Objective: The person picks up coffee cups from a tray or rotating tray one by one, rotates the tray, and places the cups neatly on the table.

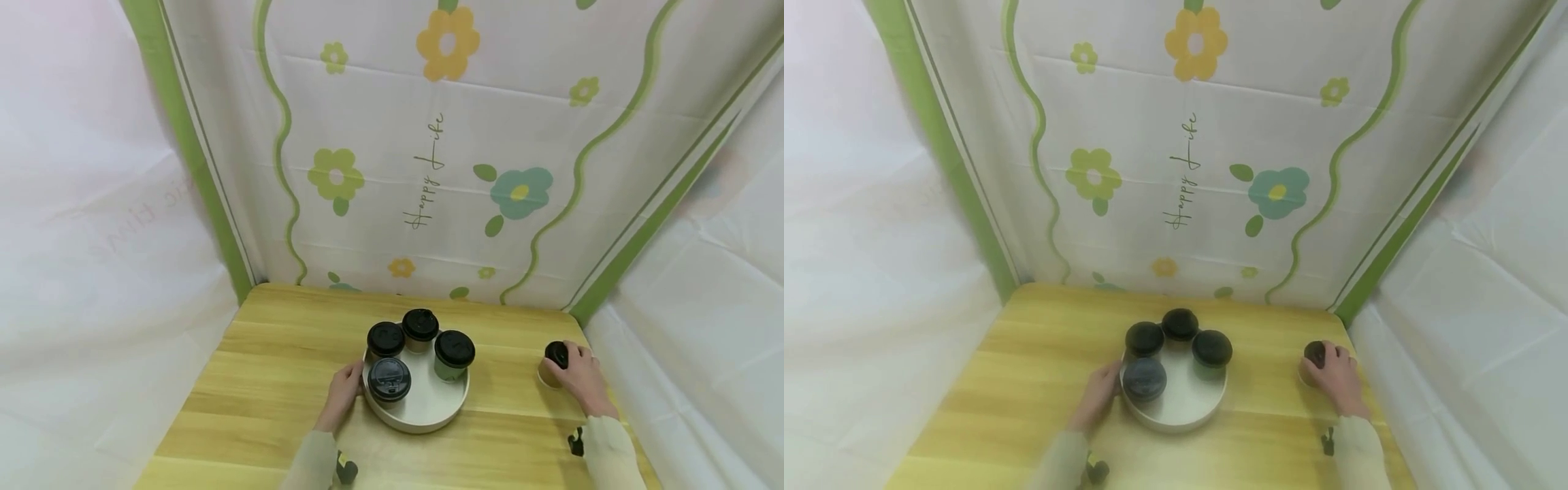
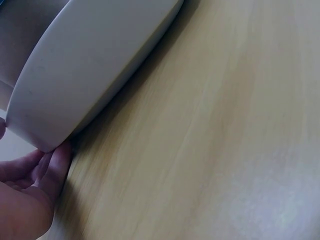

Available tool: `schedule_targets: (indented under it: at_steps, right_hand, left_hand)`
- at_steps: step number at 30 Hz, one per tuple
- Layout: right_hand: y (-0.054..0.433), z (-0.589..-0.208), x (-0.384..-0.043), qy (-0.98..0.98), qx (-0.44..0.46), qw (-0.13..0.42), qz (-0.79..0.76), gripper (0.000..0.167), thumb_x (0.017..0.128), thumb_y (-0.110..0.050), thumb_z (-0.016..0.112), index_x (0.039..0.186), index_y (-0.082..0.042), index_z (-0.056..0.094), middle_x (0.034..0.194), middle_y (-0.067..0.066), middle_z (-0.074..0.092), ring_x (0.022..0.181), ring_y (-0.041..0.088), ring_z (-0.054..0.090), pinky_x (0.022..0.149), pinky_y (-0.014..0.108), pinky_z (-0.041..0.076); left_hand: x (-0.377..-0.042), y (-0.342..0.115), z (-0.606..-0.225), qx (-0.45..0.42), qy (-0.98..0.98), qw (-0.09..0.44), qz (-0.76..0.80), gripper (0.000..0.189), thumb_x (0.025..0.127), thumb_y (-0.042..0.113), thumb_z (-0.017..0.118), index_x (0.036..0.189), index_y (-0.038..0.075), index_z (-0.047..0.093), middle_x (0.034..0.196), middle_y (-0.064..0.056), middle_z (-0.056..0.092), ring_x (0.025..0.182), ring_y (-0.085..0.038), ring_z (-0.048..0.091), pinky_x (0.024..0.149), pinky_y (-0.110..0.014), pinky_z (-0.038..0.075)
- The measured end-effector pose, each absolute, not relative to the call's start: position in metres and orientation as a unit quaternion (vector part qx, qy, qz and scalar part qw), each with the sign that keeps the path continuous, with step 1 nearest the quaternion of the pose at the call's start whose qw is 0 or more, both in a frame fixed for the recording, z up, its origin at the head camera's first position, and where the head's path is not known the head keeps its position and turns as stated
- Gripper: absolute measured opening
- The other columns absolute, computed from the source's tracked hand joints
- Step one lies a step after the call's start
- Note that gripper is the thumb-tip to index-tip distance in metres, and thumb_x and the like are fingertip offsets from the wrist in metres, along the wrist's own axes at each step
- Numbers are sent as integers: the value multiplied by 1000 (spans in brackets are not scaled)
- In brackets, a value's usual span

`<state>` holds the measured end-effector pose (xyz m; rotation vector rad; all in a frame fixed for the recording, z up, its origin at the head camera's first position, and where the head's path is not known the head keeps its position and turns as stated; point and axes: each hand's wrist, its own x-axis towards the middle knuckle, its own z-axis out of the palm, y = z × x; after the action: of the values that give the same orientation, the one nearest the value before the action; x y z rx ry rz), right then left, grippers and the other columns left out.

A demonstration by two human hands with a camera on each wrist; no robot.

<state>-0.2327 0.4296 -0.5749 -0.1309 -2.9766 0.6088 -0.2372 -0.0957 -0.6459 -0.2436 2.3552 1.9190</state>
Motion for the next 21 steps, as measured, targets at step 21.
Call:
schedule_targets:
  at_steps: [21]
  right_hand:
    - [418, -570, -234, -977, -57, 32, 204, 90, 94, -55, 58, 145, 12, 27, 139, 49, 23, 118, 69, 28, 92, 77, 34]
  left_hand:
    - [-245, -101, -646, -70, 769, 42, 634, 50, 103, 45, 46, 103, -1, 67, 85, -5, 64, 73, -10, 59, 67, -24, 52]
